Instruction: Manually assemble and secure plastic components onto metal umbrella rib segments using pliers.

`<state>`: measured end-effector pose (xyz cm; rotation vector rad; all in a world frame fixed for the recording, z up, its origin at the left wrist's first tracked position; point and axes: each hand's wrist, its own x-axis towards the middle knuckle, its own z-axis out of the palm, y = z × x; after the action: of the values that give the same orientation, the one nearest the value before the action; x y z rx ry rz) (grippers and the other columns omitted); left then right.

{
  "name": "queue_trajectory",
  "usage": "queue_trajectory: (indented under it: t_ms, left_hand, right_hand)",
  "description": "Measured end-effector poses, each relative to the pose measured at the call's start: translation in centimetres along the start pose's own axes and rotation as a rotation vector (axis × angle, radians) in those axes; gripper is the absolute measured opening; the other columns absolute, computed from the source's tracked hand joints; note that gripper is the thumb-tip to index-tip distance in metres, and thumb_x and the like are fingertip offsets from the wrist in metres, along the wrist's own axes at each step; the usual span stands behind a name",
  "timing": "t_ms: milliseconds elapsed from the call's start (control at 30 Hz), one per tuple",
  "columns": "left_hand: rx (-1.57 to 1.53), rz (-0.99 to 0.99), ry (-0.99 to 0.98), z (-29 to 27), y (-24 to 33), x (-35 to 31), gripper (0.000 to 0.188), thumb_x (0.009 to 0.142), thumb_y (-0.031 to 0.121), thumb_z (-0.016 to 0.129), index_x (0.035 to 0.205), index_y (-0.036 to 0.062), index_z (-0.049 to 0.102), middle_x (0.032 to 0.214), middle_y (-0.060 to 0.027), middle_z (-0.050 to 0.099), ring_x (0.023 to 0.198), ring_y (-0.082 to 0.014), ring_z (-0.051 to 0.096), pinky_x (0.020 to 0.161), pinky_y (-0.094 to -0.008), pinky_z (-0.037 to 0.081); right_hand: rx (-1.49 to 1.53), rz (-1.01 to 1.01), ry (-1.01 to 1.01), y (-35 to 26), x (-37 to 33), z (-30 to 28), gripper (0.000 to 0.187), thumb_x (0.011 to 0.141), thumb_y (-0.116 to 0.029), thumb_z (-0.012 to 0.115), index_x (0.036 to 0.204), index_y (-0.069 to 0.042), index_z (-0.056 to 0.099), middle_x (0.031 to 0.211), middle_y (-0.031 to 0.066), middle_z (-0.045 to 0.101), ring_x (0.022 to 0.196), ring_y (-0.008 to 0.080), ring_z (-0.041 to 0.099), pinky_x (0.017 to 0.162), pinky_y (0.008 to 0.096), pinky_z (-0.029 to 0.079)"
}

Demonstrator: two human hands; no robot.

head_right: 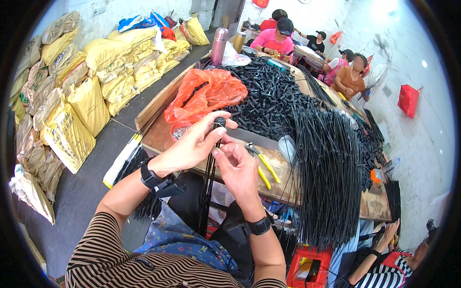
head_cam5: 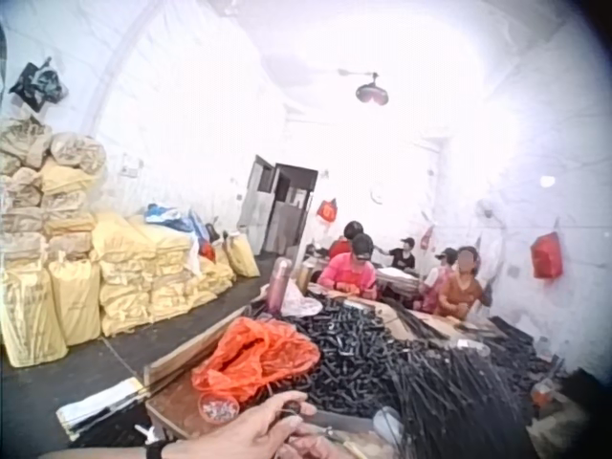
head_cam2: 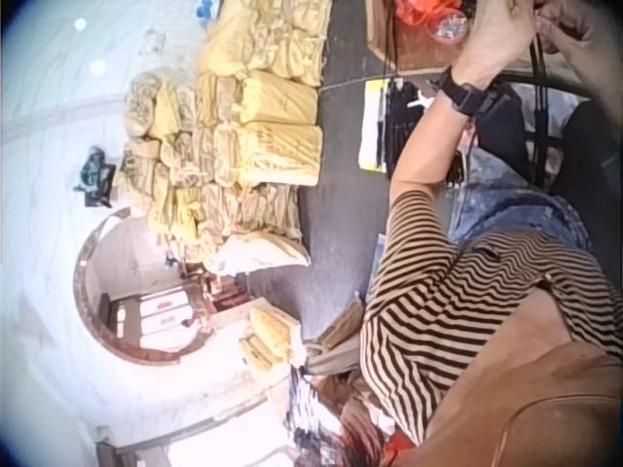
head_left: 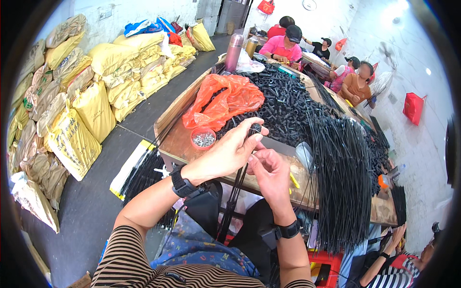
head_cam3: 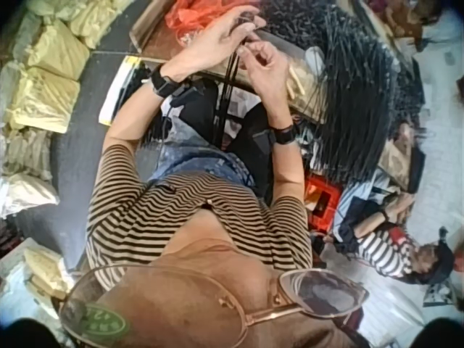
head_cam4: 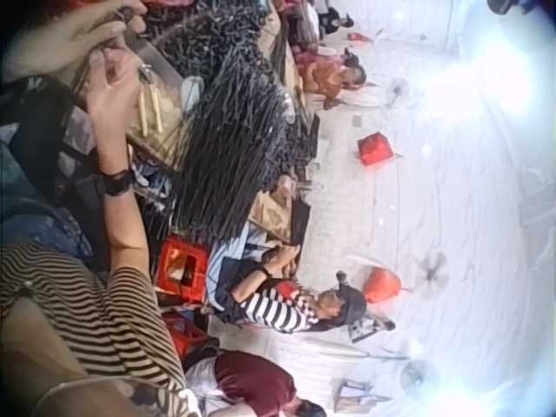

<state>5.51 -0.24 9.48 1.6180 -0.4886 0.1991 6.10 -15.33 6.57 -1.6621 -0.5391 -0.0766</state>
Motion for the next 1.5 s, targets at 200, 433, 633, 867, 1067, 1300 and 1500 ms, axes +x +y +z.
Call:
queue_trajectory:
  t_ms: [200,433,633,867,1067,1300,1500]
  left_hand:
    - [0.130,0.056,0.094,0.2,-0.2,0.1,0.031,0.098,0.008,0.044,0.128,0.0036,0.043,0.109,-0.0070,0.059,0.087,-0.0105,0.058,0.077,-0.0266,0.049]
    - [0.265,0.095,0.262,1.2,0.0,0.3,0.024,0.092,0.001,0.052,0.116,0.0014,0.051,0.084,-0.0076,0.063,0.065,-0.0098,0.057,0.058,-0.0261,0.046]
    - [0.396,0.239,0.354,2.4,-0.5,0.6,0.025,0.089,0.001,0.055,0.113,0.0003,0.052,0.071,-0.0106,0.059,0.058,-0.0119,0.057,0.052,-0.0286,0.044]
    - [0.409,0.221,0.350,2.2,-0.3,0.6,0.027,0.087,0.001,0.057,0.113,-0.0005,0.052,0.073,-0.0129,0.059,0.060,-0.0149,0.058,0.054,-0.0294,0.044]
    - [0.578,0.320,0.424,2.6,-1.1,1.2,0.035,0.081,0.000,0.059,0.115,-0.0009,0.052,0.087,-0.0226,0.062,0.075,-0.0359,0.062,0.066,-0.0387,0.048]
    - [0.570,0.261,0.414,2.2,-1.0,0.5,0.036,0.080,0.000,0.061,0.115,-0.0024,0.051,0.091,-0.0242,0.061,0.080,-0.0392,0.062,0.069,-0.0401,0.049]
    - [0.556,0.296,0.407,3.0,-0.6,0.8,0.036,0.081,0.001,0.062,0.114,-0.0023,0.051,0.091,-0.0241,0.061,0.080,-0.0394,0.062,0.069,-0.0406,0.049]
  right_hand:
    - [0.042,0.074,-0.043,-0.1,-0.1,-0.5,0.008,0.090,-0.007,0.062,0.092,0.000,0.061,0.082,0.0014,0.063,0.068,0.0051,0.058,0.066,0.0202,0.048]
    - [-0.250,-0.149,0.156,-4.6,1.5,-0.8,0.020,0.085,-0.014,0.067,0.097,0.001,0.061,0.082,0.0069,0.064,0.068,0.0123,0.059,0.064,0.0252,0.049]
    - [-0.260,-0.120,0.186,-5.1,2.6,-0.9,0.024,0.090,-0.021,0.061,0.090,0.003,0.064,0.077,0.0108,0.066,0.071,0.0158,0.062,0.062,0.0281,0.050]
    - [0.263,0.143,0.036,-3.8,3.2,-2.5,0.026,0.095,-0.021,0.054,0.098,0.002,0.065,0.087,0.0053,0.066,0.080,0.0090,0.061,0.072,0.0252,0.051]
    - [-0.005,-0.200,0.201,-2.6,1.9,-1.0,0.013,0.086,-0.007,0.065,0.096,0.001,0.065,0.096,0.0062,0.065,0.089,0.0119,0.061,0.076,0.0251,0.051]
    - [-0.762,-0.777,0.294,-4.0,2.5,-1.1,0.021,0.071,0.006,0.064,0.091,-0.001,0.063,0.094,0.0123,0.062,0.085,0.0297,0.060,0.073,0.0356,0.050]
    - [-0.859,-0.808,0.188,-4.9,3.2,-2.6,0.012,0.075,0.002,0.060,0.086,-0.004,0.058,0.088,0.0105,0.061,0.076,0.0287,0.058,0.064,0.0378,0.048]
